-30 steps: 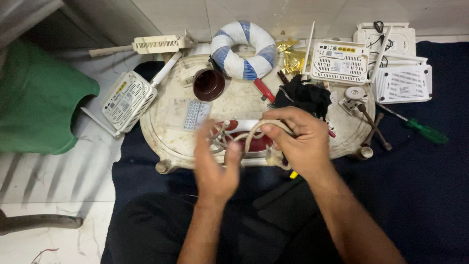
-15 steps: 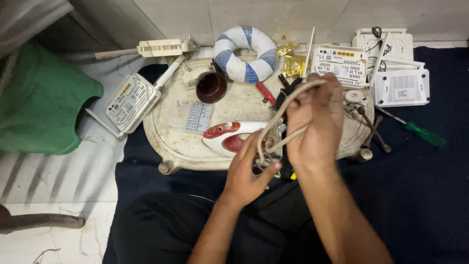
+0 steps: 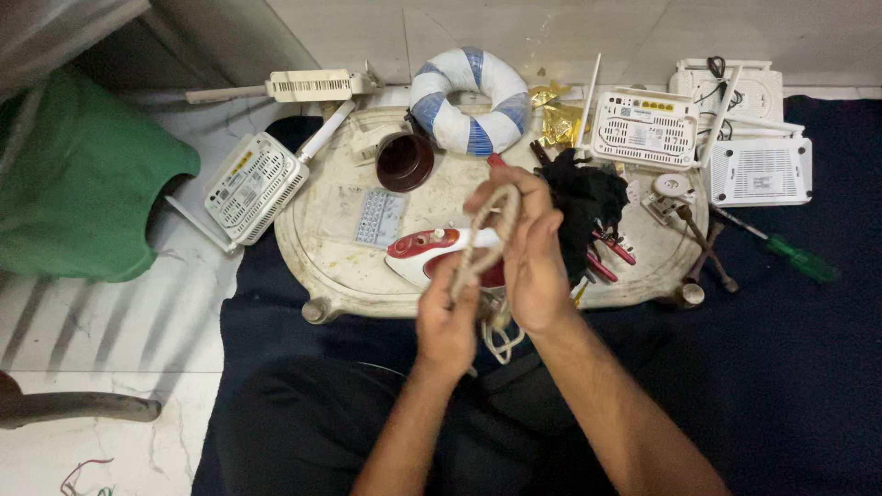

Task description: The person cleans a red and white electric iron using a black cloth, wiping the soleplate and body. The person then coils the iron's power cord and places it on the table.

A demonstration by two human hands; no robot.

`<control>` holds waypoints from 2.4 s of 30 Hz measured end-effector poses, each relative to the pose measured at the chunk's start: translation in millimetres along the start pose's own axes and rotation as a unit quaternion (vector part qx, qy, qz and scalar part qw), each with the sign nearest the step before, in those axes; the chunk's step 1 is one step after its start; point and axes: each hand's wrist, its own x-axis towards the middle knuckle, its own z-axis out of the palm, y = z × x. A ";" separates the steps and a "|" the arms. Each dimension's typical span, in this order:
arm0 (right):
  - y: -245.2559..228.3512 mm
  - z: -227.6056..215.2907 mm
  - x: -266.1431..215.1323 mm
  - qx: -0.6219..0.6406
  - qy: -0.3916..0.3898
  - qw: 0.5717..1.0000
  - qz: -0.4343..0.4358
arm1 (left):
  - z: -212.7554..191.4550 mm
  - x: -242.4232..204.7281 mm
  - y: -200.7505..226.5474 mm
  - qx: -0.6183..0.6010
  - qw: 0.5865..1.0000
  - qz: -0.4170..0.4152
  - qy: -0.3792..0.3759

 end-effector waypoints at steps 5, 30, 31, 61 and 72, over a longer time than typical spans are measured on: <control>18.6 -2.5 -36.8 -0.119 -0.068 0.972 0.192 | -19.7 24.0 17.9 -0.237 0.971 0.017 0.033; 43.2 -52.4 -46.4 -0.013 0.108 0.961 0.253 | -20.4 18.5 37.8 0.457 0.876 -0.087 -0.124; 40.8 -49.7 -44.9 -0.004 0.119 0.962 0.244 | -19.7 18.8 36.1 0.464 0.878 -0.060 -0.101; 100.7 -36.1 -65.3 -0.206 0.204 0.931 0.221 | -21.3 28.5 -18.7 0.124 0.989 -0.075 -0.035; 68.4 -19.0 -58.8 -0.374 -0.040 0.926 0.025 | -28.4 35.2 -22.3 -0.064 0.987 -0.108 0.104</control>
